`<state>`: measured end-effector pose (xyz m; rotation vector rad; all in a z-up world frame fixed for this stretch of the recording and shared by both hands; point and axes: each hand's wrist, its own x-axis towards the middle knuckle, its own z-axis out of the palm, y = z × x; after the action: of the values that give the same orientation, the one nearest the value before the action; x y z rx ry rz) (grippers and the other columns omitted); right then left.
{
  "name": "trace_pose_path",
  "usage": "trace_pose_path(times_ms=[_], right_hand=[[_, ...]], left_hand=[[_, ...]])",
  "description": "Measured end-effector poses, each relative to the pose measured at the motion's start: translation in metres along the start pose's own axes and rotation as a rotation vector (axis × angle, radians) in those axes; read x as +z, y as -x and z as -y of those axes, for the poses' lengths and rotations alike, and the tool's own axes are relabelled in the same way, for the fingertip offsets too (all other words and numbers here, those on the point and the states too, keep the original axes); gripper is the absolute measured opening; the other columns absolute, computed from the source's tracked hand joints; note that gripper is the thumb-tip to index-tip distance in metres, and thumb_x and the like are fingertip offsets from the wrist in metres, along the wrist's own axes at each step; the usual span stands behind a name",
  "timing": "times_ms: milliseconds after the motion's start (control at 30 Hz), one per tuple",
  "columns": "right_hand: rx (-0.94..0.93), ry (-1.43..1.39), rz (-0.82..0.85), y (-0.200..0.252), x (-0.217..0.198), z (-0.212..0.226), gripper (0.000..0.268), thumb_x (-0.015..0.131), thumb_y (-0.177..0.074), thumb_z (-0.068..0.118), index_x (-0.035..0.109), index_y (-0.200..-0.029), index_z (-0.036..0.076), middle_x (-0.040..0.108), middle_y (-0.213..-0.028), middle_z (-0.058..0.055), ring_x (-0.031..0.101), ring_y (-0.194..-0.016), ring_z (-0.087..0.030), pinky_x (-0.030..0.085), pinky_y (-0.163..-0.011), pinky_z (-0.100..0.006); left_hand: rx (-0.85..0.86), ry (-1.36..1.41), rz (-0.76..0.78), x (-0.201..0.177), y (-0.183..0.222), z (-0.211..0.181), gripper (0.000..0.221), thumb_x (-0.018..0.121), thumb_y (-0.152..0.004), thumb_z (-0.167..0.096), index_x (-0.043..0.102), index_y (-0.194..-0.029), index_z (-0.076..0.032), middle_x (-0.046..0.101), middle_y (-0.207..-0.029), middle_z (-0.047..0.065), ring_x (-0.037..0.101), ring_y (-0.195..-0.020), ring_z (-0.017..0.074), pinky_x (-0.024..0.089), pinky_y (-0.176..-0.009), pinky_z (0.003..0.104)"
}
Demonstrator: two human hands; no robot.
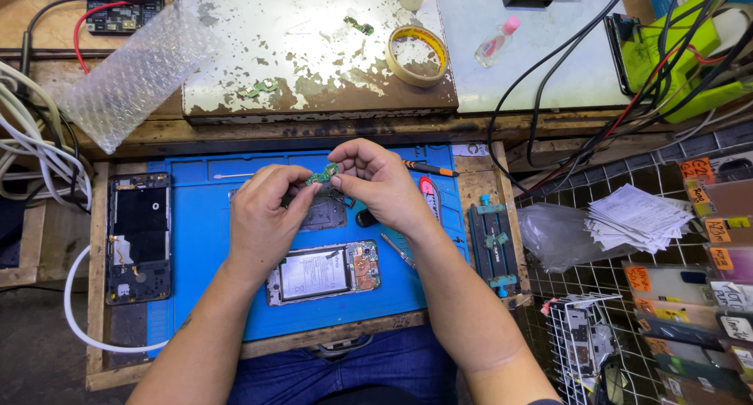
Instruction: The person handles a small black electronic component, then picks up a green circuit board and connects it to a disassembled smartphone. They use tweezers to manipulate small parts and connect a ribbon cable to the phone's motherboard before placing the screen assembly onto the device.
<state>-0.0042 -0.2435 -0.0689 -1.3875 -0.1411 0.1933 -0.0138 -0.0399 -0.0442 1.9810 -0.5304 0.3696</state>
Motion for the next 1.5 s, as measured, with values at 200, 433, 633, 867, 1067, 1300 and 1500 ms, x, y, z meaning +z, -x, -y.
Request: trace_pose_path(times_ms=[200,433,633,867,1067,1300,1500], right_hand=[[0.000,-0.044,-0.019,0.000,0.001,-0.001,0.024,0.070,-0.094,-0.002,0.065,-0.118,0.000,0.067,-0.103,-0.002,0.065,-0.095,-0.007,0.054,-0.085,-0.023],[-0.001,-0.103,-0.023,-0.003,-0.005,-0.008,0.024,0.070,-0.094,-0.003,0.064,-0.117,0.000,0.068,-0.103,-0.003,0.065,-0.096,-0.009,0.055,-0.087,-0.024],[-0.033,-0.095,-0.029,-0.006,-0.009,-0.011,0.025,0.070,-0.094,-0.005,0.064,-0.118,-0.001,0.068,-0.104,-0.004,0.065,-0.097,-0.009,0.055,-0.089,-0.024],[-0.037,-0.095,-0.035,-0.004,-0.011,-0.009,0.026,0.071,-0.093,-0.006,0.065,-0.118,-0.001,0.067,-0.104,-0.004,0.064,-0.097,-0.009,0.054,-0.089,-0.024],[-0.034,-0.092,-0.023,-0.003,-0.009,-0.008,0.025,0.070,-0.094,-0.006,0.065,-0.117,-0.001,0.066,-0.104,-0.003,0.063,-0.098,-0.009,0.054,-0.090,-0.024],[-0.022,-0.063,-0.008,-0.001,-0.006,-0.011,0.024,0.071,-0.094,-0.006,0.065,-0.117,-0.001,0.066,-0.103,-0.003,0.063,-0.097,-0.009,0.054,-0.090,-0.024],[-0.014,-0.062,0.000,-0.001,-0.004,-0.009,0.025,0.072,-0.093,-0.006,0.065,-0.116,0.000,0.067,-0.103,-0.003,0.063,-0.098,-0.009,0.054,-0.091,-0.024]], left_hand=[[0.023,-0.021,-0.008,-0.001,0.000,-0.002,0.015,0.081,-0.087,-0.006,0.070,-0.096,-0.003,0.070,-0.087,0.009,0.070,-0.077,0.0211,0.055,-0.066,0.033],[0.044,-0.063,0.014,-0.002,0.000,0.001,0.025,0.083,-0.085,-0.010,0.069,-0.104,-0.002,0.070,-0.095,0.011,0.070,-0.085,0.0251,0.056,-0.073,0.036],[0.051,-0.070,-0.010,-0.012,-0.001,0.006,0.031,0.082,-0.085,-0.010,0.068,-0.111,-0.001,0.071,-0.100,0.013,0.070,-0.091,0.0271,0.056,-0.079,0.037],[0.065,-0.108,-0.001,-0.012,0.000,0.008,0.028,0.082,-0.086,-0.009,0.069,-0.110,-0.001,0.071,-0.098,0.012,0.069,-0.091,0.0277,0.056,-0.079,0.039],[0.110,-0.099,0.025,-0.009,-0.002,0.004,0.029,0.083,-0.085,-0.010,0.068,-0.108,0.000,0.070,-0.097,0.012,0.069,-0.088,0.0283,0.055,-0.077,0.038],[0.196,-0.156,0.020,-0.005,0.000,0.001,0.020,0.081,-0.087,-0.009,0.069,-0.102,-0.003,0.070,-0.096,0.011,0.068,-0.090,0.0300,0.054,-0.076,0.041],[0.219,-0.167,0.006,-0.007,0.001,0.003,0.019,0.080,-0.087,-0.009,0.068,-0.100,-0.003,0.069,-0.095,0.011,0.067,-0.088,0.0300,0.053,-0.076,0.041]])
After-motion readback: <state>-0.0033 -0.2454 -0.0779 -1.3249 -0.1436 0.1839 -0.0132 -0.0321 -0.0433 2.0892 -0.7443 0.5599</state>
